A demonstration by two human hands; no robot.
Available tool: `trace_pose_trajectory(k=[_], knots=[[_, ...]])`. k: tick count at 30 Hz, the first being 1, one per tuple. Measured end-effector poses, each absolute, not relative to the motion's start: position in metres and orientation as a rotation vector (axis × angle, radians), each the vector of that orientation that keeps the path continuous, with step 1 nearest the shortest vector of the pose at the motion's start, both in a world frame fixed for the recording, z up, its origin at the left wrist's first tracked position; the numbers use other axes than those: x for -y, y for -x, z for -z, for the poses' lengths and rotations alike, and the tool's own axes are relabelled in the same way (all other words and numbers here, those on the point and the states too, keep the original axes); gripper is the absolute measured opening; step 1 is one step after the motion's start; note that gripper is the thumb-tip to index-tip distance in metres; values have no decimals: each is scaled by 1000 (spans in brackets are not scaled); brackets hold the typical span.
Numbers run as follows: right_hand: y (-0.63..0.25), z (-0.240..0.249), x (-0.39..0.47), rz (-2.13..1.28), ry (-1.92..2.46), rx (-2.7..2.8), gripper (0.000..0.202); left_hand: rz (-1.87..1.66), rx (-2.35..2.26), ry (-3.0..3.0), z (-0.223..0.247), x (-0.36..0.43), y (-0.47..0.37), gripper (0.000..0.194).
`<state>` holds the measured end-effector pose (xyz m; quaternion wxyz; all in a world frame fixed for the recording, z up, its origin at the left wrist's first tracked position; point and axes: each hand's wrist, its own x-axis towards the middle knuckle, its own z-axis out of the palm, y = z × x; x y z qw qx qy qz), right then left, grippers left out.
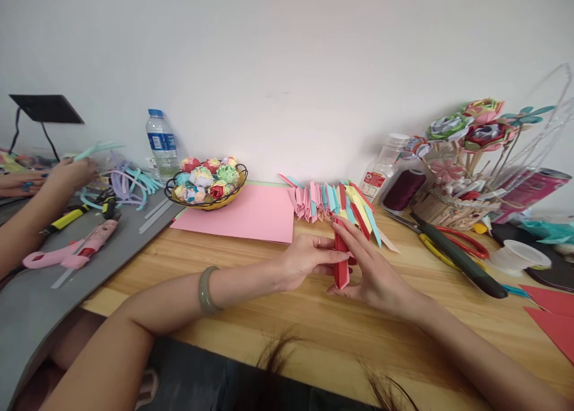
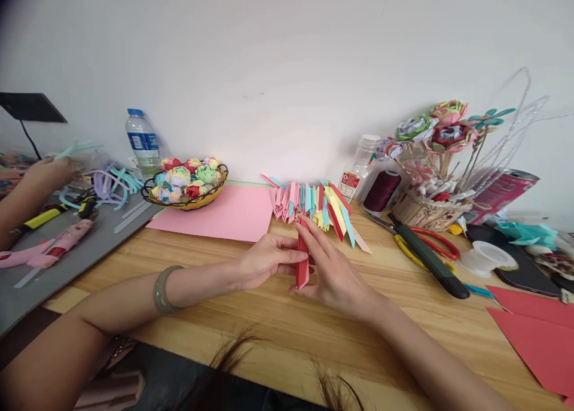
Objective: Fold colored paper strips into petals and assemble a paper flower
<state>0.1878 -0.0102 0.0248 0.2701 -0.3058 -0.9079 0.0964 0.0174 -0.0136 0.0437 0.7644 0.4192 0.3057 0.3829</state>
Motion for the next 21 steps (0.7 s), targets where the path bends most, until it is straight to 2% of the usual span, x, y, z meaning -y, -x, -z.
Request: trace_pose_trajectory(k=[6,10,21], knots=[[-187,-27,11,-280,802,2476,108,-879,-728,-917,-40,14,-19,33],[-184,-27,11,-270,831,2424,109,-907,-764,-928,-37,15,-19,38],[-183,-20,11,-322,832,2357,113,-892,-775,-951,-36,20,-17,33]])
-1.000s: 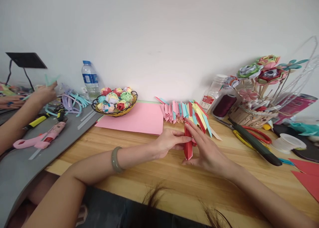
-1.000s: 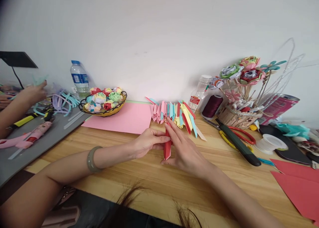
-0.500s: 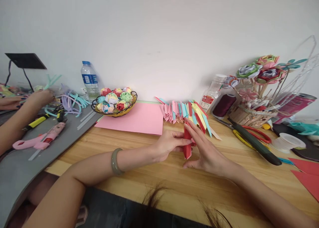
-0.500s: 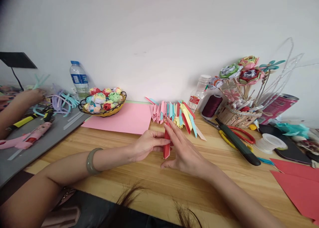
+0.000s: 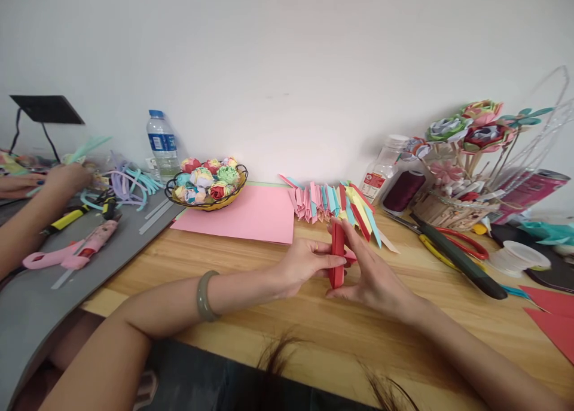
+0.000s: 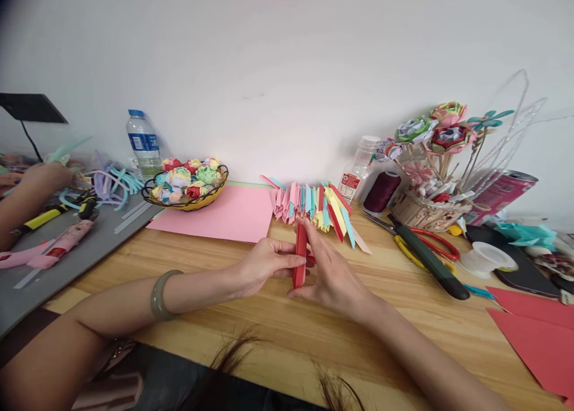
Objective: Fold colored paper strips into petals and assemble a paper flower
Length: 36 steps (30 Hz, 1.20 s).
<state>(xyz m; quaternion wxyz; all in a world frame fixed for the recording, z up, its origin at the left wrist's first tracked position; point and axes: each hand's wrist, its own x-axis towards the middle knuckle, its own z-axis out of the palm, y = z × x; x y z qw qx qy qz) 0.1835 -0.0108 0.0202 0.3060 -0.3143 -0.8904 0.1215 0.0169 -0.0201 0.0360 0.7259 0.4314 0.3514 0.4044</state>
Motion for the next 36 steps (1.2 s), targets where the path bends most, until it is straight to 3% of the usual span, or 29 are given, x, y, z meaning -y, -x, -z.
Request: trace_pose_trajectory(k=[12,26,36], knots=[[-188,-24,10,-310,800,2474,113,-843,-780,-895,-38,19,-17,34],[-189,-23,12,-257,759,2437,96,-849,-808,-917,-41,23,-17,38],[-181,-18,10,-261,764,2460,94,-875,-789,-993,-38,32,-29,13]])
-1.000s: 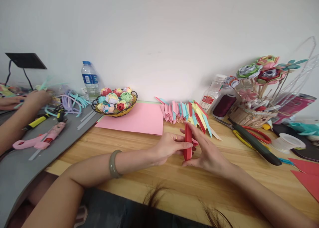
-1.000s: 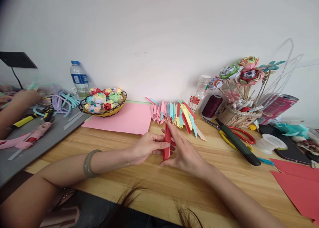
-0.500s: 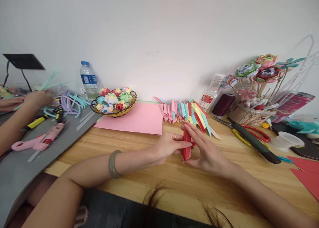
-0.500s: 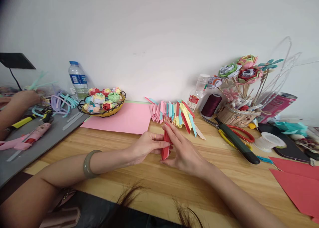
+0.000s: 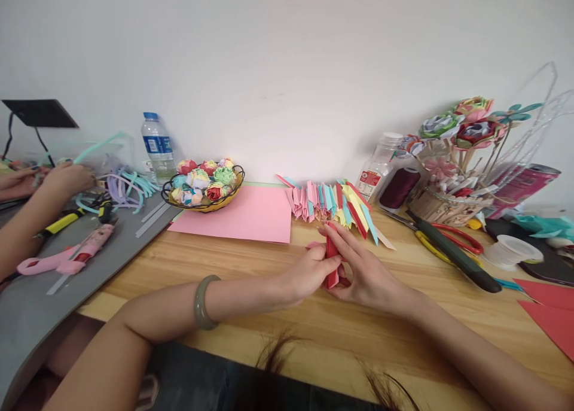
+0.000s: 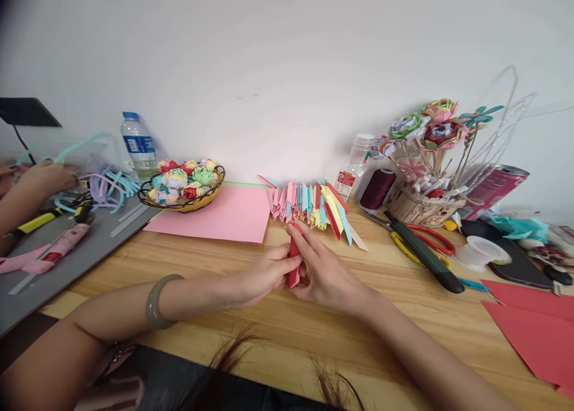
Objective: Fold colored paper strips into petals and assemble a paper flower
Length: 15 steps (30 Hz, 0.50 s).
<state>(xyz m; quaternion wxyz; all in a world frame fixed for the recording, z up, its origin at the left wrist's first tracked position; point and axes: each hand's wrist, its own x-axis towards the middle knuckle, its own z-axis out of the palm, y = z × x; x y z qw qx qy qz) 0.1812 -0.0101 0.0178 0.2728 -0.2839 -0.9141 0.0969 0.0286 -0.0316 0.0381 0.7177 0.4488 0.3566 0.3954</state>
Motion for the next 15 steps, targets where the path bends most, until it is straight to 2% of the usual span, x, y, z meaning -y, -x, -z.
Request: trace_pose_trajectory(k=[5,7,8,11,13,15], knots=[[-178,-24,7,-352,831,2482,96,-885,-805,-941,-33,26,-30,20],[-184,-31,1,-418,824,2466,96,-919,-825,-919,-33,19,-26,17],[-188,-34,-3,-428,846,2430,89,-971,-851,-915,-33,15,-23,15],[-201,-35,-16,-330,1048,2304,40,-1139,-891,-853,-35,4,-15,10],[-207,-29,-23,-229,1132,2331,31,-1173,-910,-803,-36,-1,-11,13],[-208,-21,-25,-169,1158,2413,32,-1176,-929,-765,-36,-4,-9,14]])
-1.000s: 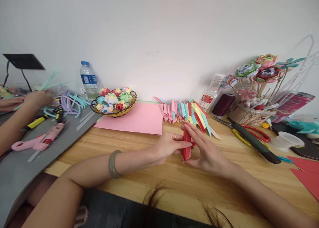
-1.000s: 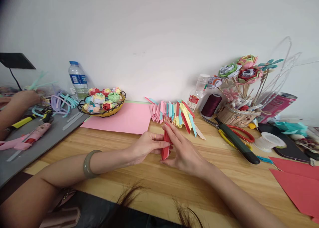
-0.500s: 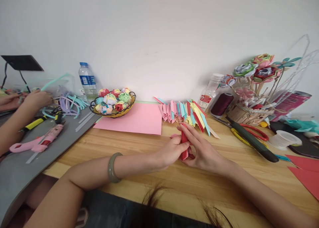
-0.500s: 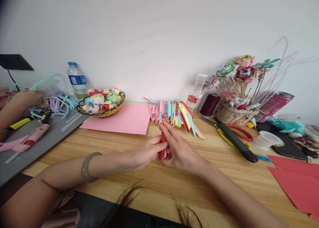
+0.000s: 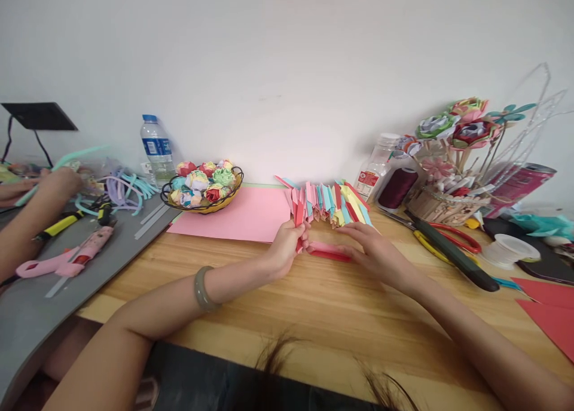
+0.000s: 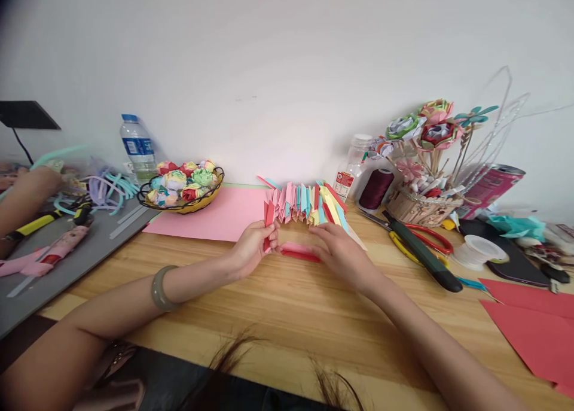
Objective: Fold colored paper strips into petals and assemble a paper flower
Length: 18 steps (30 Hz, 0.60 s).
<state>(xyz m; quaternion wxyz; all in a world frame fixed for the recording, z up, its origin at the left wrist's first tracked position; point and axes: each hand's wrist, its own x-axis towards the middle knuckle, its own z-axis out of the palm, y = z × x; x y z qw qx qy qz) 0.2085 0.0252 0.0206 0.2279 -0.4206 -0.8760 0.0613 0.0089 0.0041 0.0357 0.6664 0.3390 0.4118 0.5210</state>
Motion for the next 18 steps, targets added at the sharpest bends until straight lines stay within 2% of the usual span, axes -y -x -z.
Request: trace_pose_trajectory(k=[3,11,18], knots=[[-203,-13,-22,-126,1160,2522,35,-1172,-945,-745,-34,-7,-7,14],[-190,-14,-17,34,1232,2607,24,-1174,-943,-729,-34,-10,-6,7],[-190,-17,-14,36,1308,2570,16,-1152,-943,-819,-27,-11,-7,19]])
